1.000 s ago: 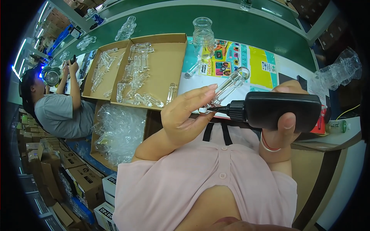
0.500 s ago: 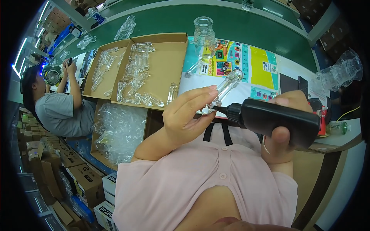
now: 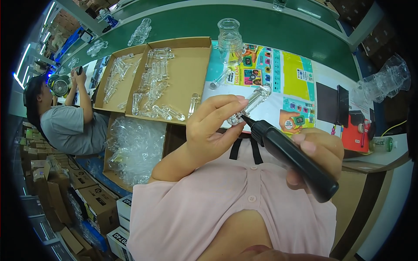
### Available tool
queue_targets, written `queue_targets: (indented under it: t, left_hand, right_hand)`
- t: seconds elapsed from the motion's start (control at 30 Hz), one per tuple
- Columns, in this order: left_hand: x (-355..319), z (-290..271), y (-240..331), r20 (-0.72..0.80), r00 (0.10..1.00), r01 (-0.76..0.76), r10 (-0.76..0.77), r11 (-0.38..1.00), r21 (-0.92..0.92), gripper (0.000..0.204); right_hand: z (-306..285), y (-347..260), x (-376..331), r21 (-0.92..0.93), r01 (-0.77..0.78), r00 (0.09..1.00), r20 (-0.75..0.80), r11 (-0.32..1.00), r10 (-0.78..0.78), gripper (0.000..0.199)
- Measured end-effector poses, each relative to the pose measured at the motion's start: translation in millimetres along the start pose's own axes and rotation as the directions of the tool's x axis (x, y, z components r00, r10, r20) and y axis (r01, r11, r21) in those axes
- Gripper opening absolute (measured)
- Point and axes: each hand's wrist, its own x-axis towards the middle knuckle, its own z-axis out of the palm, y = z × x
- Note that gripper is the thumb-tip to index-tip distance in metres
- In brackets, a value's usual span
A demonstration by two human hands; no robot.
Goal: Cleaning glass items with a hand air blower and wrapping them in bubble wrap for packaging.
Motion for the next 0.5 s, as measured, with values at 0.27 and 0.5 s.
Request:
queue_targets:
  t: [0.27,0.5]
  left_hand:
    - [-8,-3,2,0.152,0.953,0.297,-0.261,0.903,-0.312,0.041]
    - [-7,-6,9,0.341,0.857,0.502,-0.386,0.472,-0.724,0.040]
  right_hand:
    - [2,5,-3,0.094,0.040,0.999,-0.041,0.995,-0.036,0.052]
    - [14,3,-8,0.184,-0.027,0.958,-0.277,0.982,0.079,0.045]
